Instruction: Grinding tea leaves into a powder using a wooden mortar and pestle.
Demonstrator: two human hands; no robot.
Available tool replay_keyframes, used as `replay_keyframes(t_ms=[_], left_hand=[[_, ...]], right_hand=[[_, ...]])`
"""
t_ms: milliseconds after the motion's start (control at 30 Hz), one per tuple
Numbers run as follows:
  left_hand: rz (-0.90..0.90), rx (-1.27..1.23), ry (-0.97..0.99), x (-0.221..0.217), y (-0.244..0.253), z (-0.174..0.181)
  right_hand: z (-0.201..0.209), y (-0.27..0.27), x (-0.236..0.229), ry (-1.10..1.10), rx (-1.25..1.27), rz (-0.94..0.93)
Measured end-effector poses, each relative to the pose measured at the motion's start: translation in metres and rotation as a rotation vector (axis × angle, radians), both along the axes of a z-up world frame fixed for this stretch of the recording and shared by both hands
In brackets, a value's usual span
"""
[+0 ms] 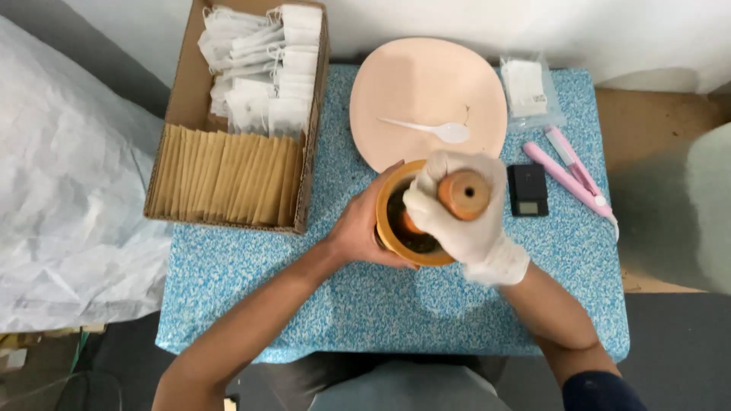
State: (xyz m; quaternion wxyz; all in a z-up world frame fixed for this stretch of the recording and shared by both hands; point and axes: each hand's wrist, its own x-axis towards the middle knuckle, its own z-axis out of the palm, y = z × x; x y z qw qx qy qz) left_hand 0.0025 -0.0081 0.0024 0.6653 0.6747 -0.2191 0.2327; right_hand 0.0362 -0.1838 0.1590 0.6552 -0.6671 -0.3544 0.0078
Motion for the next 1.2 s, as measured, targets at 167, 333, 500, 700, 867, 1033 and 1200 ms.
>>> replay_keyframes(t_ms=[167,333,500,700,867,1033,1200], left_hand=[[0.002,0.001,-0.032,-0.002,0.006,0.004],[0.005,0.019,-0.03,-0.002,0.005,0.006],[-0.009,0.028,-0.024,-0.006,0.004,0.005],[0.018,0.061,0.009,-0.006,0.002,0.004],[0.01,0.052,0.014,-0.002,0.003,0.0],[-0.013,0.048,0.025,0.0,0.01,0.005],[-0.005,0.052,0.022,-0.003,0.007,0.014]], right_hand=[[0.007,-0.01,0.007,-0.058,-0.048,0.042],[0.016,-0.019,0.014,-0.098,-0.095,0.069],[0.011,-0.008,0.019,-0.036,0.091,0.126],[0.01,0.012,0.013,-0.069,0.185,0.248],[0.001,0.01,0.036,-0.117,0.079,0.157],[0.014,0.0,0.026,-0.089,0.006,0.086],[0.026,-0.004,0.013,-0.052,0.111,0.169]])
